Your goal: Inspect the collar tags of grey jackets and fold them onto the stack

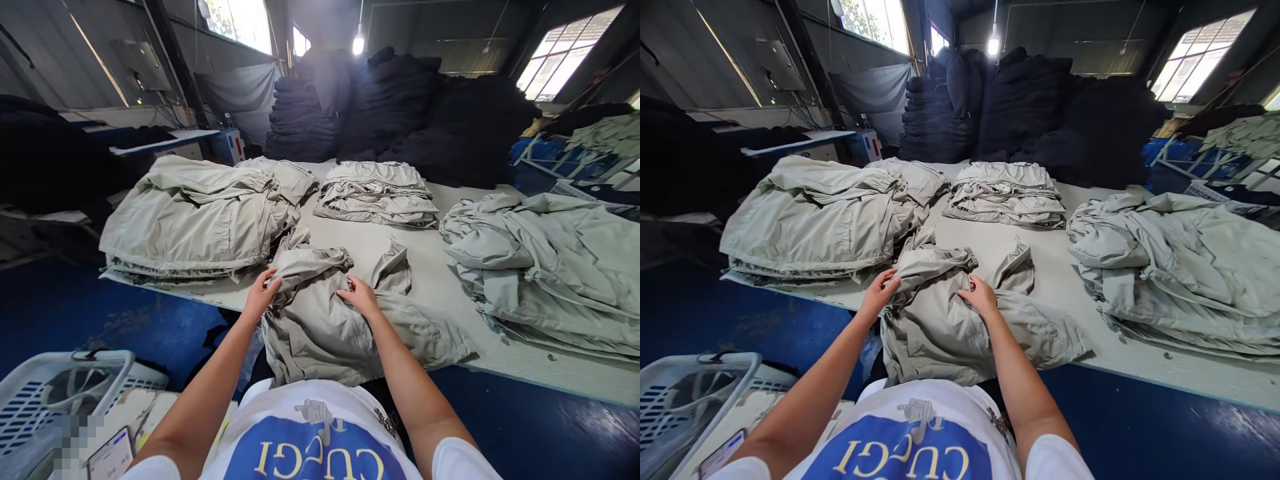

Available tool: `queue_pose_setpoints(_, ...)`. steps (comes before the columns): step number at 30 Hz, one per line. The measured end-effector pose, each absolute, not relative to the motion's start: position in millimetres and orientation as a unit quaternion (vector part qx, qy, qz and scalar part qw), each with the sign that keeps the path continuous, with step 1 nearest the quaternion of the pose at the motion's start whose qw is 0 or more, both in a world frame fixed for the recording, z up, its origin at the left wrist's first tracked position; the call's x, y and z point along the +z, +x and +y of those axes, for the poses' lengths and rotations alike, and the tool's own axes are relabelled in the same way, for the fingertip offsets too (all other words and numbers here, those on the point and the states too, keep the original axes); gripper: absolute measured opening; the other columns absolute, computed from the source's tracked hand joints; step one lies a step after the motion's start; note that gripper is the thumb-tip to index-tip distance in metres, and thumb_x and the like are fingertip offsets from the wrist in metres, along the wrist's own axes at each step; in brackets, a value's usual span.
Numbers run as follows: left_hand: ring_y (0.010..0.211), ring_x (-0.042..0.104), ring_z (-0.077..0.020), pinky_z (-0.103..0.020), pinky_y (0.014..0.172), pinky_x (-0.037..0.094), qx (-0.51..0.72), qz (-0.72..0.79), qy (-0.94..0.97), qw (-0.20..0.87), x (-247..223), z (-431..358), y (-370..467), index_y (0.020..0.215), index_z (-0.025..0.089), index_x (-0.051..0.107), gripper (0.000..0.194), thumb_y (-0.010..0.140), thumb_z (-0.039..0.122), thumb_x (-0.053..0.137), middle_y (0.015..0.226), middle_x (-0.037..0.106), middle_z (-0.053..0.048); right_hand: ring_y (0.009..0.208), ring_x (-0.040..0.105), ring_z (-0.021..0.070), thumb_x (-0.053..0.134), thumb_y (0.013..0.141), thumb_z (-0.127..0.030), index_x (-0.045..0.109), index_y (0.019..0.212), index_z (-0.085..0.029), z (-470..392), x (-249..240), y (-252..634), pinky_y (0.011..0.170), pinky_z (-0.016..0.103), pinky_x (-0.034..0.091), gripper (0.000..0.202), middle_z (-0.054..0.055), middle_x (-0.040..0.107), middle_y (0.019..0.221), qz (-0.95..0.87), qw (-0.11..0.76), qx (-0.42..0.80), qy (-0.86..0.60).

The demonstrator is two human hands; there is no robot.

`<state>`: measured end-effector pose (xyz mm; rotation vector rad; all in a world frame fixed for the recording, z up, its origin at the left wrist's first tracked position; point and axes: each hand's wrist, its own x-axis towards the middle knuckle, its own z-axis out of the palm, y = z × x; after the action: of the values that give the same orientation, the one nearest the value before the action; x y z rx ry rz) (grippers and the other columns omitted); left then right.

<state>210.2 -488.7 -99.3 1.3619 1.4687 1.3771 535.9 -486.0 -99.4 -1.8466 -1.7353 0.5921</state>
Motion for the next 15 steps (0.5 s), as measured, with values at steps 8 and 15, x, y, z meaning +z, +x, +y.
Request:
queue_pose_setpoints(8, 0.087, 0.069, -0.0225, -0.035, 0.086, 0.055, 0.459, 0.517, 0.594, 0.411, -87.9, -466.5, 241.5, 0.091, 0.021, 0.074, 0.027, 0.068, 0.034, 0.074, 0.087, 0.076, -0.002, 0.077, 0.071, 0.0218, 0.065, 0.083, -0.024, 0.08, 0.086, -0.017, -465.9, -57.9, 537.1, 0.073, 0.028, 0.054, 0.016, 0.0, 0.073, 0.073, -0.641, 0.238, 0.235, -0.691)
queue_pose_setpoints(15, 0.074, 0.066, -0.0139, -0.028, 0.079, 0.057, 0.702, 0.462, 0.354, 0.41, -61.8, -434.5, 202.5, 0.097, 0.024, 0.064, 0.031, 0.07, 0.035, 0.074, 0.084, 0.071, 0.002, 0.102, 0.07, 0.0276, 0.049, 0.097, -0.029, 0.076, 0.133, -0.026, -532.6, -26.3, 582.3, 0.096, 0.037, 0.053, 0.045, 0.012, 0.075, 0.104, -0.616, 0.44, -0.061, -0.65)
